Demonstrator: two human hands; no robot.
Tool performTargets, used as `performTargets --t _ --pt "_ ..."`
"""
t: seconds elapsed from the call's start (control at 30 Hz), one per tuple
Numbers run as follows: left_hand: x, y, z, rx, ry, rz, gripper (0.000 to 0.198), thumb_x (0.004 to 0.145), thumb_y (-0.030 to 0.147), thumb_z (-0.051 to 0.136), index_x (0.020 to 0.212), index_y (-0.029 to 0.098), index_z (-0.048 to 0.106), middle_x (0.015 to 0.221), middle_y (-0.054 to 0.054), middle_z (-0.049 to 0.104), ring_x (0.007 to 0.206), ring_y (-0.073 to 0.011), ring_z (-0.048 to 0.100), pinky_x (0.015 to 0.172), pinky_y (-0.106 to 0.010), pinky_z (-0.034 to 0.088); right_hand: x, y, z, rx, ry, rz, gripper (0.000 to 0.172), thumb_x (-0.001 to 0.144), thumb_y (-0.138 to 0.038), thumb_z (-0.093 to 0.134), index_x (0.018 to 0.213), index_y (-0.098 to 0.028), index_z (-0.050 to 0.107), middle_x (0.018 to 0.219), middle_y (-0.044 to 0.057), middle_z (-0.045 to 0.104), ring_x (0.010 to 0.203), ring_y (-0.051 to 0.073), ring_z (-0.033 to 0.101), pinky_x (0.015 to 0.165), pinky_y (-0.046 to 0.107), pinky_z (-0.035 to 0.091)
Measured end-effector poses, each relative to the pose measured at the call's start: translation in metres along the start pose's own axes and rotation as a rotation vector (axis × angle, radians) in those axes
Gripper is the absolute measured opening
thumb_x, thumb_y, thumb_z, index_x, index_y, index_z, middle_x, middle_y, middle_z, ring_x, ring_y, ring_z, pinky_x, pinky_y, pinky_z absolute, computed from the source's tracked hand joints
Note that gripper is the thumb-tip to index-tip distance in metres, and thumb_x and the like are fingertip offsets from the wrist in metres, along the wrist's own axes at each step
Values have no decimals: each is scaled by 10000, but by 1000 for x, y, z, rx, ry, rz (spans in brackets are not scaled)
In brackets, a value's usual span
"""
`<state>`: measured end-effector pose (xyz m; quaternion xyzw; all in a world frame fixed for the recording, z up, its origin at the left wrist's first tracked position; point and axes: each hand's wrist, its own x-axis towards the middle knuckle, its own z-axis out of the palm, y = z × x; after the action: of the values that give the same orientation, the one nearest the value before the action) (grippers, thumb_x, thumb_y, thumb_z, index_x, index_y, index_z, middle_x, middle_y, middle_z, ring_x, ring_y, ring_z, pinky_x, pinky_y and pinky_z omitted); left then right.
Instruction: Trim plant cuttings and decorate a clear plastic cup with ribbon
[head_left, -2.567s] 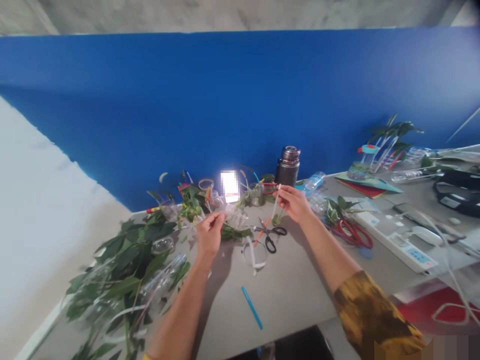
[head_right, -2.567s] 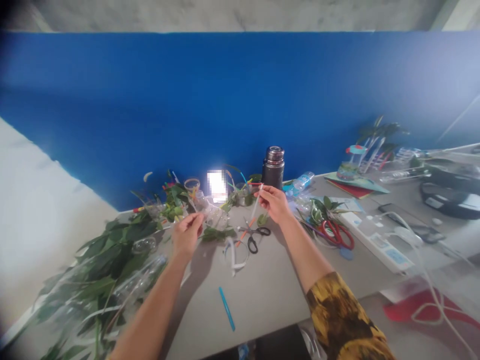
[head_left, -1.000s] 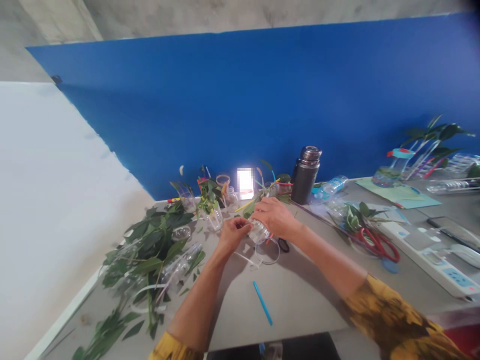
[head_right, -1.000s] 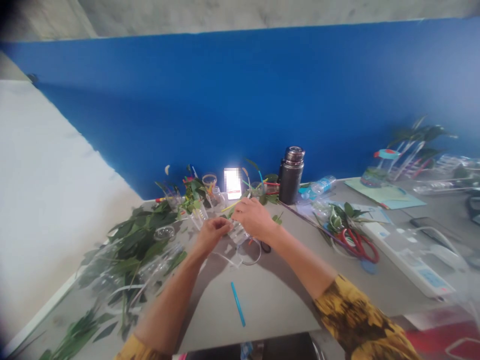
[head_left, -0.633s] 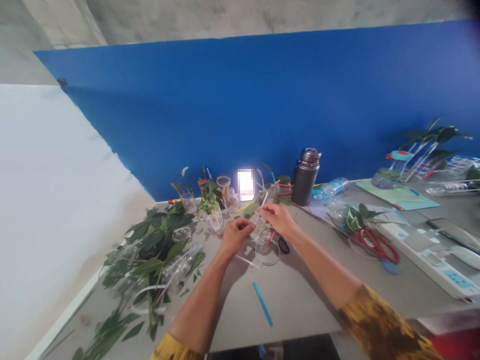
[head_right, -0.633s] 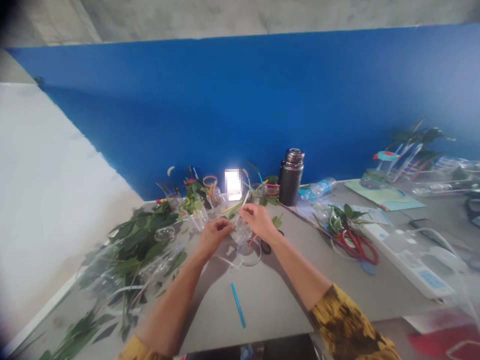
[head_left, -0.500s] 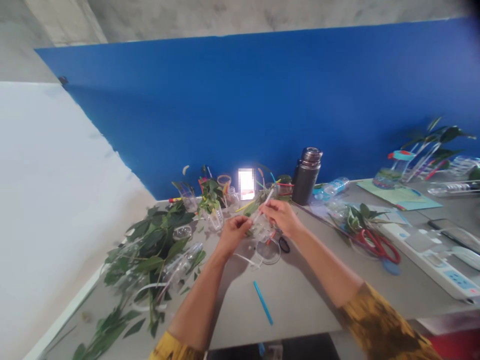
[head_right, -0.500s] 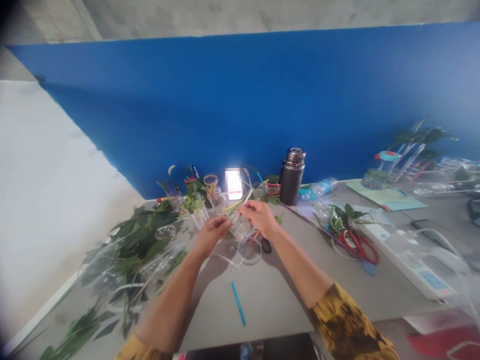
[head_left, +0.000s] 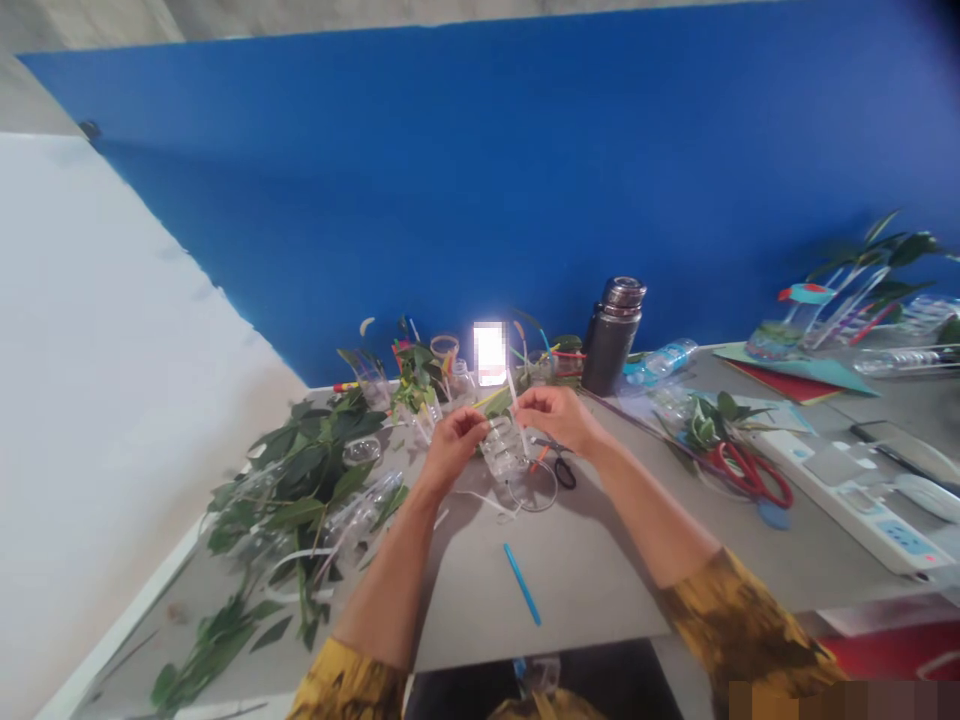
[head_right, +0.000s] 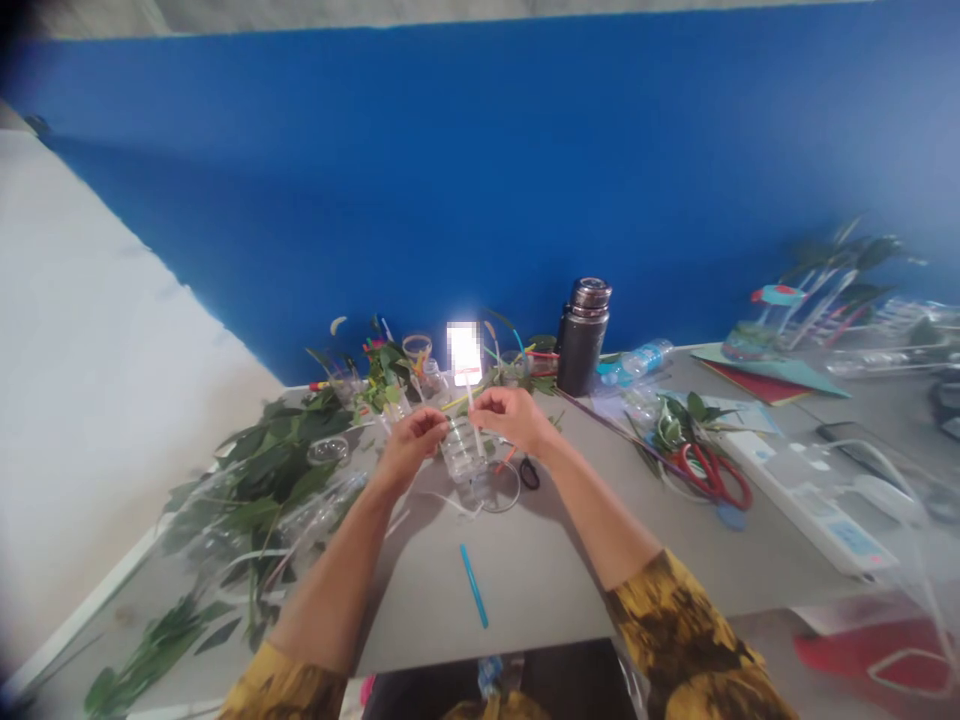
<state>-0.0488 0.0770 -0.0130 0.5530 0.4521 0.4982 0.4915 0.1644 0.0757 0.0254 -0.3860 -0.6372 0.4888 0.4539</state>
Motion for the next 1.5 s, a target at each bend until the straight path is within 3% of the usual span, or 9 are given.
performTargets --t 0.3,0.63,0.8,0.9,1.0,1.13,1.23,1.37,1.5 --pt "0 2 -1 -30 -41 21 321 673 428 823 756 176 642 572 68 476 509 -68 360 499 -214 250 -2 25 9 -120 -44 63 231 778 -418 739 786 -187 740 650 -10 656 550 115 473 478 224 363" --pt "-1 0 0 -134 -78 -29 350 657 420 854 767 171 633 595 57 506 516 -70 387 504 -209 275 -6 32 24 -114 80 34 279 752 -450 758 772 -176 714 659 -18 610 592 120 476 527 240 375" --pt "-2 2 -1 -187 -61 -53 370 646 429 874 747 173 628 600 58 507 519 -70 403 501 -202 284 -5 39 25 -120 183 42 473 702 -456 799 1090 -197 719 945 31 655 635 121 495 468 219 398" --pt "-3 2 0 -192 -53 -61 365 633 415 890 749 167 649 612 53 525 532 -70 426 507 -199 295 -7 38 22 -165 109 29 484 733 -473 781 1144 -221 737 1091 70 643 720 150 543 451 213 422" --pt "-4 2 2 -200 -35 -75 365 623 394 906 803 161 690 672 33 591 567 -80 492 538 -207 357 -8 36 18 -159 -9 22 349 771 -507 751 949 -207 764 1016 62 629 771 174 557 454 213 421" --pt "-5 4 4 -318 -50 -81 470 631 377 922 995 172 708 858 -6 686 646 -104 597 620 -242 467 -5 39 10 -60 -62 63 335 754 -523 781 829 -204 713 788 -2 578 676 149 514 505 237 421" --pt "-3 3 4 -443 -62 -84 500 675 431 898 1055 179 692 857 -3 681 610 -91 584 600 -236 470 -1 43 4 -36 -21 -2 358 731 -530 800 748 -192 687 726 -11 591 677 149 512 595 261 431" --pt "-1 -5 5 -364 70 -72 462 639 398 928 980 174 711 864 -1 685 610 -79 578 556 -204 446 2 44 -3 -18 93 -25 374 729 -538 795 742 -181 684 700 -6 603 678 153 514 631 272 415" --pt "-6 -14 13 -426 -91 -187 573 653 426 926 1115 192 680 958 -58 736 787 -199 713 716 -349 586 4 46 -5 -40 253 -3 393 719 -556 772 710 -181 653 631 -26 554 607 131 448 585 263 353"
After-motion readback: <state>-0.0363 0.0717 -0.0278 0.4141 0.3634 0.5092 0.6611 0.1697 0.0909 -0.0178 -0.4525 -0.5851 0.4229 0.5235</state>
